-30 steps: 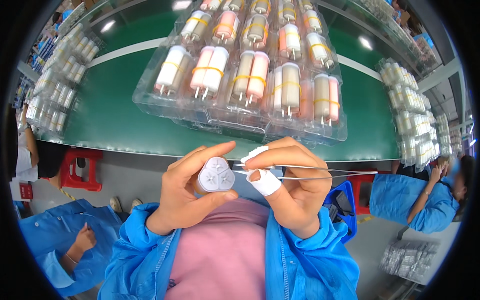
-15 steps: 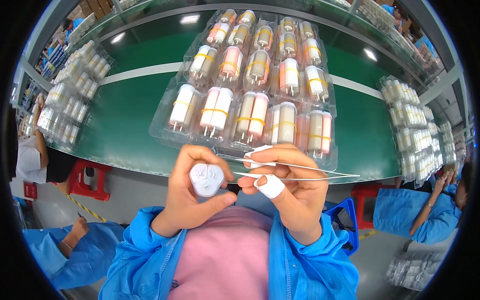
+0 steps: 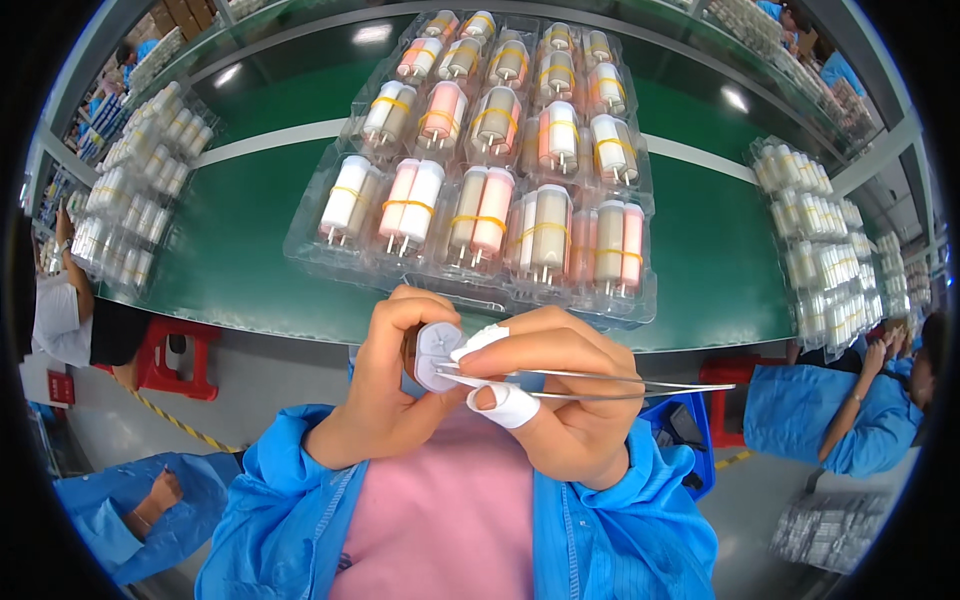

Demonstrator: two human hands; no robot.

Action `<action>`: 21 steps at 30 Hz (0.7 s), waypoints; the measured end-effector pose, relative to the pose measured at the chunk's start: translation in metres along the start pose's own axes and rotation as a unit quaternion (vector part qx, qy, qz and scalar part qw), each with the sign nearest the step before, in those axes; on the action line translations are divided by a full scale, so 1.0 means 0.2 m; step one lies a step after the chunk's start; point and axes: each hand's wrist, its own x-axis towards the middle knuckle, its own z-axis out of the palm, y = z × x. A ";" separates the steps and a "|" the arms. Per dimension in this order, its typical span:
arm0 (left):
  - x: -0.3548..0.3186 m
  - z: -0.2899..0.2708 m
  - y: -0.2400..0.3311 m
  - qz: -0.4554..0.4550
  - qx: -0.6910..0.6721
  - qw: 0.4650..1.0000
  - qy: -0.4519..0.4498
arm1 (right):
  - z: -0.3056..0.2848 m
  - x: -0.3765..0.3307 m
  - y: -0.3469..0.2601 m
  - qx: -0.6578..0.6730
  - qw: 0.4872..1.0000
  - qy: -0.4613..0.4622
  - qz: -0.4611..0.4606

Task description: The person is seen assembling electronic components into a plastic casing using tweezers and hands at a production line.

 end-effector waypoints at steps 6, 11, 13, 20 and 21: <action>-0.04 0.02 -0.03 -0.007 0.007 0.999 0.037 | 0.01 0.01 -0.01 -0.040 0.998 -0.038 -0.014; -0.04 0.00 -0.02 -0.009 0.030 0.998 0.052 | 0.03 0.01 0.00 -0.044 0.999 -0.022 0.011; -0.03 0.00 -0.02 0.006 0.051 0.997 0.062 | 0.03 0.02 0.00 -0.074 0.997 -0.036 -0.007; -0.02 0.01 -0.02 0.060 0.148 0.982 0.098 | 0.04 0.02 -0.02 -0.169 0.981 -0.061 -0.067; -0.02 0.01 -0.02 0.059 0.152 0.982 0.100 | 0.03 0.02 -0.02 -0.172 0.980 -0.062 -0.078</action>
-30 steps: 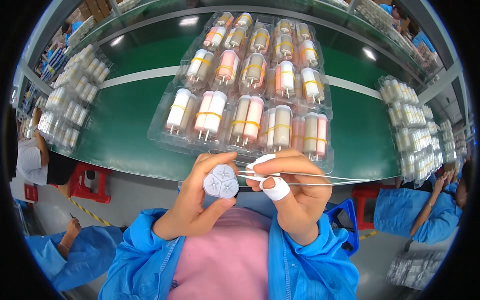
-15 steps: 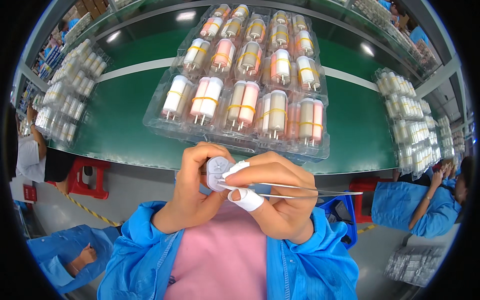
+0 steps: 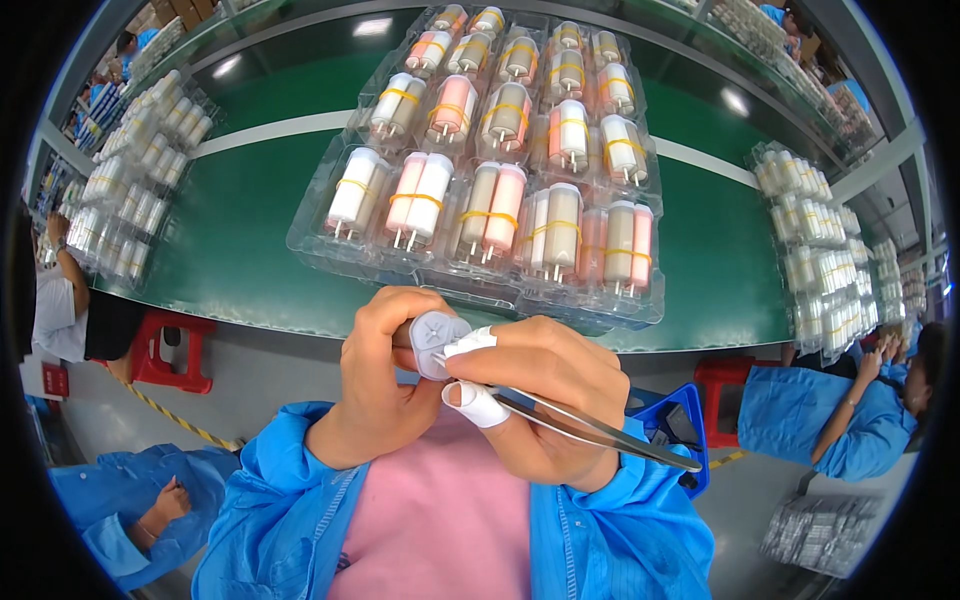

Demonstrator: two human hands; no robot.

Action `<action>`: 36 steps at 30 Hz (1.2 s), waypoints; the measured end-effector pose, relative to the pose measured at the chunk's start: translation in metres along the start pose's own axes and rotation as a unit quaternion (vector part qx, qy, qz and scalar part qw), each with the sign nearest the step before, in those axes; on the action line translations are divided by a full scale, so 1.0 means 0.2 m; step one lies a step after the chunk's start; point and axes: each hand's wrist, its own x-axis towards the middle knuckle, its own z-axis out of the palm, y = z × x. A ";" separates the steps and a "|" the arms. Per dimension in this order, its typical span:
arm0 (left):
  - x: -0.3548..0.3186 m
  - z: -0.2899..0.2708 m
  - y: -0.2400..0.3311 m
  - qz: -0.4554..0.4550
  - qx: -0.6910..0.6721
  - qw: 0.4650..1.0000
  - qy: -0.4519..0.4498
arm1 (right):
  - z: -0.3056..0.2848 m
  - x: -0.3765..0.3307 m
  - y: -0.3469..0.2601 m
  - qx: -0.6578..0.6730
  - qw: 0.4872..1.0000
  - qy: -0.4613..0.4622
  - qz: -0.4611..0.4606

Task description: The person is seen assembling electronic components into a plastic casing using tweezers and hands at a production line.

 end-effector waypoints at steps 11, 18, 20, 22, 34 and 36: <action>-0.01 0.00 0.01 -0.007 0.006 1.000 0.005 | 0.01 -0.02 0.00 -0.048 0.997 -0.003 -0.068; -0.01 0.00 0.01 -0.003 0.018 1.000 0.005 | 0.02 -0.02 0.00 -0.056 0.995 0.001 -0.077; -0.01 0.00 0.01 -0.008 0.015 1.000 0.004 | 0.02 -0.02 0.00 -0.057 0.995 -0.002 -0.081; -0.01 0.00 0.01 -0.009 0.010 1.000 0.004 | 0.03 -0.02 0.01 -0.056 0.994 0.001 -0.089; -0.02 0.00 0.01 -0.026 -0.026 0.999 -0.007 | 0.02 -0.02 0.00 -0.069 0.994 -0.005 -0.089; -0.03 0.00 0.00 -0.045 -0.058 0.997 -0.016 | 0.01 -0.02 -0.01 -0.042 0.998 -0.002 -0.056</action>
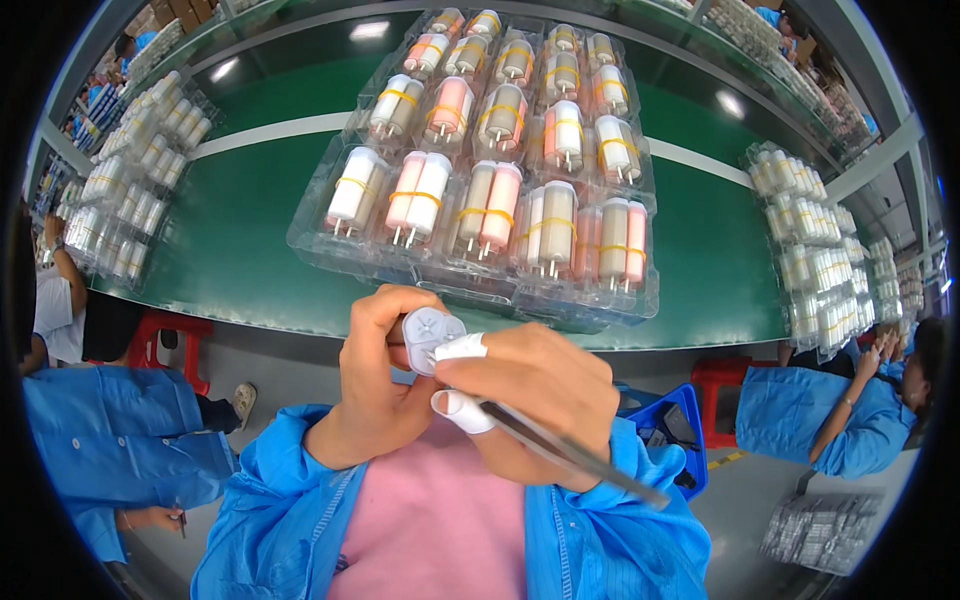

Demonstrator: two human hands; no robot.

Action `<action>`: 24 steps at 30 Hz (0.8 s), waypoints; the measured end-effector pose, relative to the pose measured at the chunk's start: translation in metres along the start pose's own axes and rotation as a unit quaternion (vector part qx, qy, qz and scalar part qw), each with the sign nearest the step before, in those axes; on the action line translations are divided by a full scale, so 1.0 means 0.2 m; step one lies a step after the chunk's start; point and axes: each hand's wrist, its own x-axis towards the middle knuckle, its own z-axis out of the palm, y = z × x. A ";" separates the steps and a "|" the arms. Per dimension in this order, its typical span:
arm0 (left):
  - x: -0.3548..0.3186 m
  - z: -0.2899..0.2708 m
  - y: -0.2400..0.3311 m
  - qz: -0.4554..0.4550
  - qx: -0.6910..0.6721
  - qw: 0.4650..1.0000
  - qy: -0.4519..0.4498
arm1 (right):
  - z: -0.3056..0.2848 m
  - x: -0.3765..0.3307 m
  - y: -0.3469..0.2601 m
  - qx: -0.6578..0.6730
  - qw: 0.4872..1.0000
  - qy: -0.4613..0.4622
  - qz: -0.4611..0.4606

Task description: The person is seen assembling electronic components into a plastic casing using tweezers and hands at a production line.

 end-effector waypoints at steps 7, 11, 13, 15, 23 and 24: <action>-0.02 0.01 -0.02 -0.038 -0.100 0.994 -0.012 | -0.03 0.01 0.02 0.106 0.992 0.004 0.070; -0.01 -0.01 -0.01 -0.025 -0.068 0.996 -0.047 | -0.03 0.02 0.01 0.109 0.990 0.004 0.094; -0.01 -0.02 -0.02 -0.009 -0.041 0.997 -0.065 | -0.03 0.03 0.01 0.108 0.989 0.002 0.098; -0.01 -0.02 -0.03 0.000 -0.034 0.997 -0.066 | -0.03 0.03 0.02 0.108 0.989 -0.003 0.098; 0.00 -0.02 -0.04 0.021 -0.016 0.997 -0.067 | -0.02 0.03 0.03 0.110 0.989 -0.010 0.097; 0.00 -0.02 -0.04 0.024 -0.013 0.997 -0.068 | -0.02 0.03 0.03 0.109 0.989 -0.012 0.095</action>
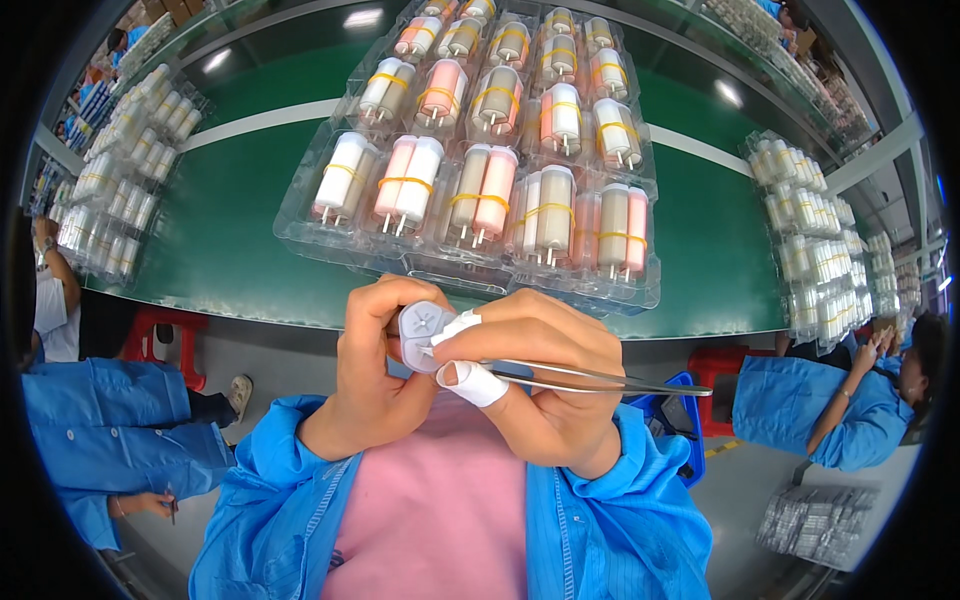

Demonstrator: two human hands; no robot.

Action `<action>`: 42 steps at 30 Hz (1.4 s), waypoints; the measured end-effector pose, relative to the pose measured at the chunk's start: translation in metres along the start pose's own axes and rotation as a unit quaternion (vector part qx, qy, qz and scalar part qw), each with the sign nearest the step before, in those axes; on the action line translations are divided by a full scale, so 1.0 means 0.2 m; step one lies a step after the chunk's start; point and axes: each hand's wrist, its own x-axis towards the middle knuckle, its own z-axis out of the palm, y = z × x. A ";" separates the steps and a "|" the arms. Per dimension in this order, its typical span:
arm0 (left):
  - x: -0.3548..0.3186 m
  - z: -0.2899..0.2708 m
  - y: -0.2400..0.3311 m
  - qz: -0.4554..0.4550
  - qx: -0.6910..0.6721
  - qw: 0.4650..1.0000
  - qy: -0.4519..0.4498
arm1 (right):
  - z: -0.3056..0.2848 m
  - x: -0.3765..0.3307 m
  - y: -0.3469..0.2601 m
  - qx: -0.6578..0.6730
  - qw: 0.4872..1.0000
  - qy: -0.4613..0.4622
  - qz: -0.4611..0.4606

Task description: The person is seen assembling electronic components into a plastic casing using tweezers and hands at a production line.

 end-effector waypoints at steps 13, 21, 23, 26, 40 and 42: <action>-0.01 0.01 0.00 -0.013 -0.030 0.999 0.035 | 0.01 -0.01 0.01 0.015 1.000 0.010 -0.008; 0.00 -0.01 0.00 -0.009 -0.004 1.000 -0.003 | 0.01 0.00 0.01 0.004 1.000 -0.004 -0.007; -0.01 -0.01 0.00 -0.010 -0.006 1.000 -0.003 | 0.01 0.00 0.01 0.002 1.000 -0.004 -0.007; -0.01 0.01 -0.01 -0.016 -0.047 0.998 0.034 | 0.01 0.00 0.01 0.013 1.000 0.003 -0.002; -0.02 -0.02 -0.01 -0.005 -0.005 1.000 -0.001 | 0.02 0.00 0.00 -0.002 1.000 -0.011 -0.004; -0.02 -0.02 -0.01 -0.008 -0.002 1.000 -0.001 | 0.02 0.01 0.00 -0.021 0.999 -0.021 -0.014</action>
